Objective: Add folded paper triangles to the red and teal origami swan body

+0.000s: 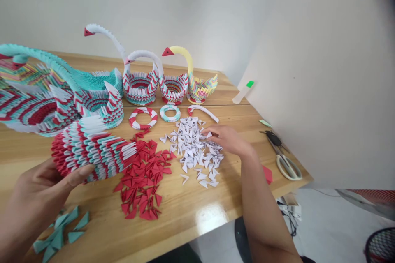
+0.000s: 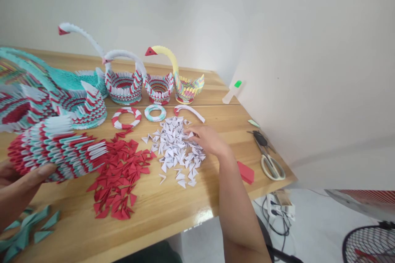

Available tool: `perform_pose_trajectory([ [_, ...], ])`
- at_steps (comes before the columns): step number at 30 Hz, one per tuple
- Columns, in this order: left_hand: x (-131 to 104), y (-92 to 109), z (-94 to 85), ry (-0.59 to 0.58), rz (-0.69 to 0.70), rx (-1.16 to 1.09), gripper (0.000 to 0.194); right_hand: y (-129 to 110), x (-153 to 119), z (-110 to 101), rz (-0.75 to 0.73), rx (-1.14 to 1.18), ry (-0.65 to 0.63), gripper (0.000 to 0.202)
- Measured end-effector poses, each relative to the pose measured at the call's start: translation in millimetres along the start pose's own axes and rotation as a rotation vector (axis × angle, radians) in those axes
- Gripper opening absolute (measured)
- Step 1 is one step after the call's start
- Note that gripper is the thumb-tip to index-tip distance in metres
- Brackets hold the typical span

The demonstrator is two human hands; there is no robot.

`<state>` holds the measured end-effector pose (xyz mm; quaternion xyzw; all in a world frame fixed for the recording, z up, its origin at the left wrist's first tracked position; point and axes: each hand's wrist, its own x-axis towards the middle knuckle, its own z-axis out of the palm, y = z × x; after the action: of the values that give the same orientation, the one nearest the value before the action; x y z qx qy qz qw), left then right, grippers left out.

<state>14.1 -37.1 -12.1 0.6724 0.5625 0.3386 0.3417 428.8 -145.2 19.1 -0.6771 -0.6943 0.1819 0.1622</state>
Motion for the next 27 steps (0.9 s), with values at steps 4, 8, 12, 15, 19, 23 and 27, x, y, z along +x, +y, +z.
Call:
perform_pose_trajectory([
  [4,-1,11,-0.7,-0.049,-0.121,-0.142,0.033,-3,0,-1,-0.02,0.024,0.032,0.028],
  [8,-1,23,-0.5,-0.047,-0.207,-0.167,0.032,-8,-2,-3,0.045,0.158,0.04,0.024],
  [12,-2,34,-0.5,-0.031,-0.209,-0.213,0.026,-13,-6,-8,0.033,0.375,-0.031,0.022],
  [15,-3,41,0.2,-0.029,-0.203,-0.273,0.025,-17,-11,-10,-0.022,0.591,-0.081,0.028],
  [19,-4,44,1.1,-0.043,-0.196,-0.31,0.024,-22,-14,-9,-0.047,0.756,-0.034,0.04],
  [23,-4,47,0.0,-0.062,-0.197,-0.306,0.027,-25,-11,-5,-0.029,0.748,0.019,0.037],
  [27,-5,55,-0.9,-0.074,-0.195,-0.303,0.026,-26,-5,4,0.014,0.663,0.11,0.033],
])
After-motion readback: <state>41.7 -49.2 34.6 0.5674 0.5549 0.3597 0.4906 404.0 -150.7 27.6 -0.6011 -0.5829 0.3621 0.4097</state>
